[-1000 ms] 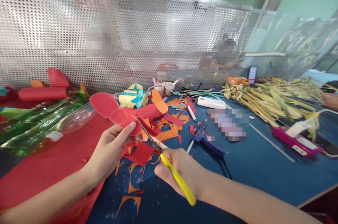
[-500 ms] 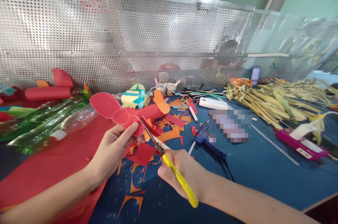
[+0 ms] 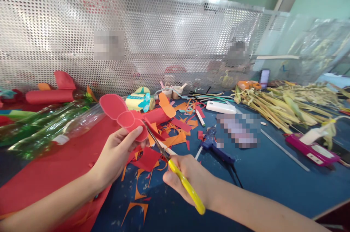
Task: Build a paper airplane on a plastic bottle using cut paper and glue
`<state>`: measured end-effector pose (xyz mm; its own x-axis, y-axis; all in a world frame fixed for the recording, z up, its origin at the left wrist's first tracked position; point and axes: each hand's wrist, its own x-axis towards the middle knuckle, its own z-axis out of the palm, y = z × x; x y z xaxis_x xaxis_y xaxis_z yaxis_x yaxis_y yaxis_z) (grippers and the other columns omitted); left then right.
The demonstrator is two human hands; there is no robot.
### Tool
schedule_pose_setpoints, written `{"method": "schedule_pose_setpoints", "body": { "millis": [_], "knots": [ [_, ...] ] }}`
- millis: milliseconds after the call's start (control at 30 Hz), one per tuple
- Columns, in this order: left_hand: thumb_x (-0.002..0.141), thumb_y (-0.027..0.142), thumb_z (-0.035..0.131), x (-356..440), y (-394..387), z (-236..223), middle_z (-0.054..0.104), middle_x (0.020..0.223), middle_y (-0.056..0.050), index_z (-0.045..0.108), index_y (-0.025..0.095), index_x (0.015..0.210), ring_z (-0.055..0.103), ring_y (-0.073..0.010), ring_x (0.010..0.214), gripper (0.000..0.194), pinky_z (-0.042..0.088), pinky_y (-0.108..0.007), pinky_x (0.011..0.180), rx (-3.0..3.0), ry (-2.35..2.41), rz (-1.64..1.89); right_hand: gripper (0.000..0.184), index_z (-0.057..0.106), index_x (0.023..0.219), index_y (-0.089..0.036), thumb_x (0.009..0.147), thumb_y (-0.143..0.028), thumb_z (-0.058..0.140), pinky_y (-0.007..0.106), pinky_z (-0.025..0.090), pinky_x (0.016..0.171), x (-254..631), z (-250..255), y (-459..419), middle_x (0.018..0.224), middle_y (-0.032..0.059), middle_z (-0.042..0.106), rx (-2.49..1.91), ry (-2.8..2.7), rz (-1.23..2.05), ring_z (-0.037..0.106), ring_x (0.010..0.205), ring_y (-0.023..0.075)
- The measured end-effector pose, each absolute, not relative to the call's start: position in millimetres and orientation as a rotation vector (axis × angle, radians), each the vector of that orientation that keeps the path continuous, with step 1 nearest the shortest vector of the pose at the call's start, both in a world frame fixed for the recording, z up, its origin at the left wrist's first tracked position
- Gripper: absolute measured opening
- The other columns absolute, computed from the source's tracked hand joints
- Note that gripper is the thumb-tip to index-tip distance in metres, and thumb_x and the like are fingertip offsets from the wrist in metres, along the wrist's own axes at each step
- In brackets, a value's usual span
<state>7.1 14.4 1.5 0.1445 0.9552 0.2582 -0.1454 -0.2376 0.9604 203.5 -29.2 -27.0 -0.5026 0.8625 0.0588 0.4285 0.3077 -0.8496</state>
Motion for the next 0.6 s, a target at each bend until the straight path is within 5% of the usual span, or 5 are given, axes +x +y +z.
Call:
{"method": "schedule_pose_setpoints", "body": {
  "millis": [600],
  "knots": [
    [0.078, 0.031, 0.066, 6.8, 19.6, 0.4, 0.068, 0.067, 0.0, 0.068, 0.017, 0.076, 0.063, -0.0124, 0.059, 0.014, 0.052, -0.022, 0.061, 1.313, 0.947, 1.361, 0.066, 0.036, 0.07, -0.021, 0.076, -0.084, 0.019, 0.023, 0.026, 0.043, 201.4, -28.8, -30.8, 0.057, -0.0023, 0.042, -1.117, -2.123, 1.097, 0.037, 0.046, 0.0096]
  ]
}}
